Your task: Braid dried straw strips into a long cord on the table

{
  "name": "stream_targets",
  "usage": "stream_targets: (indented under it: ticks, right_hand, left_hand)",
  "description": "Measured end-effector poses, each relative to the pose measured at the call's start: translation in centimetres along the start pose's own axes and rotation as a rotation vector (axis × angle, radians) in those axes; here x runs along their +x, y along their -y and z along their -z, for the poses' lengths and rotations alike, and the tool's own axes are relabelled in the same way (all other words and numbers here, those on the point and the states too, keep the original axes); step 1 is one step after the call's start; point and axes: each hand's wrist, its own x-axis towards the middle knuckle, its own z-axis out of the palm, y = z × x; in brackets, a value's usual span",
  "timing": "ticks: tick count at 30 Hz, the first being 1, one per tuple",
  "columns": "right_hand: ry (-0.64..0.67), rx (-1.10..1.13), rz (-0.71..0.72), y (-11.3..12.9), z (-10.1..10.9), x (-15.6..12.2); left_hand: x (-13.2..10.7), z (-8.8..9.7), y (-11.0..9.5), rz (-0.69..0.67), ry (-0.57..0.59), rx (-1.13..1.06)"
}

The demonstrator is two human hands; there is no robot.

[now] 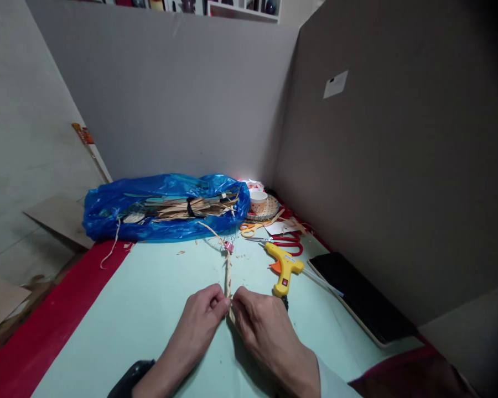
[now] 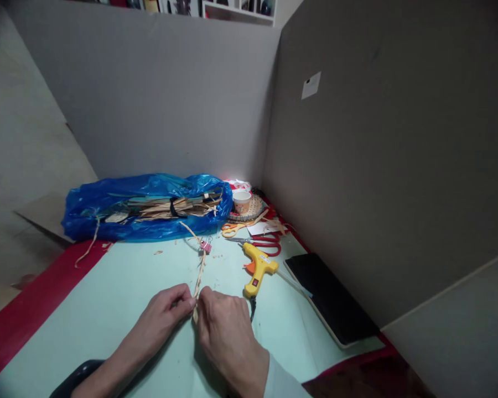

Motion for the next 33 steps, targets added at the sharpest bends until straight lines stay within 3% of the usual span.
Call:
stream_targets:
  ticks: [4, 10, 16, 21, 23, 25, 27, 28, 31, 33]
  right_hand:
    - [-0.074, -0.080, 0.056, 0.5, 0.3, -0.4]
    - [-0.097, -0.267, 0.144, 1.6, -0.6, -0.7]
    - [-0.393, -0.571, 0.441, 1.9, -2.6, -0.9]
    - [-0.461, -0.577, 0.580, 2.1, -2.0, -2.2]
    - [-0.397, -0.403, 0.559, 1.8, -0.6, -2.5]
    - [-0.255, -0.105, 0.368, 1.3, 1.3, -2.1]
    - [-0.215, 0.160, 0.118, 0.7, 2.8, -1.1]
    - [-0.157, 0.257, 0.057, 0.4, 3.1, -0.5]
    - [0.178, 0.531, 0.013, -0.2, 2.8, 1.4]
    - [0.247, 0.628, -0.006, -0.4, 1.8, 2.1]
  left_hand:
    - [0.2, -0.3, 0.3, 0.016, 0.018, -0.101]
    - [0.7, -0.7, 1.5, 0.194, 0.119, -0.450]
    - [0.5, -0.4, 2.5, 0.180, 0.194, -0.588]
    - [0.2, -0.1, 2.5, 0.180, 0.209, -0.653]
    - [-0.1, 0.3, 1.9, 0.178, 0.210, -0.668]
    - [-0.5, 0.7, 1.2, 0.157, 0.199, -0.676]
    - [-0.8, 1.1, 0.7, 0.131, 0.185, -0.671]
    - [-0.9, 1.1, 0.6, 0.120, 0.180, -0.656]
    - [-0.8, 1.0, 0.8, 0.104, 0.182, -0.574]
    - [-0.6, 0.9, 1.2, 0.098, 0.175, -0.520]
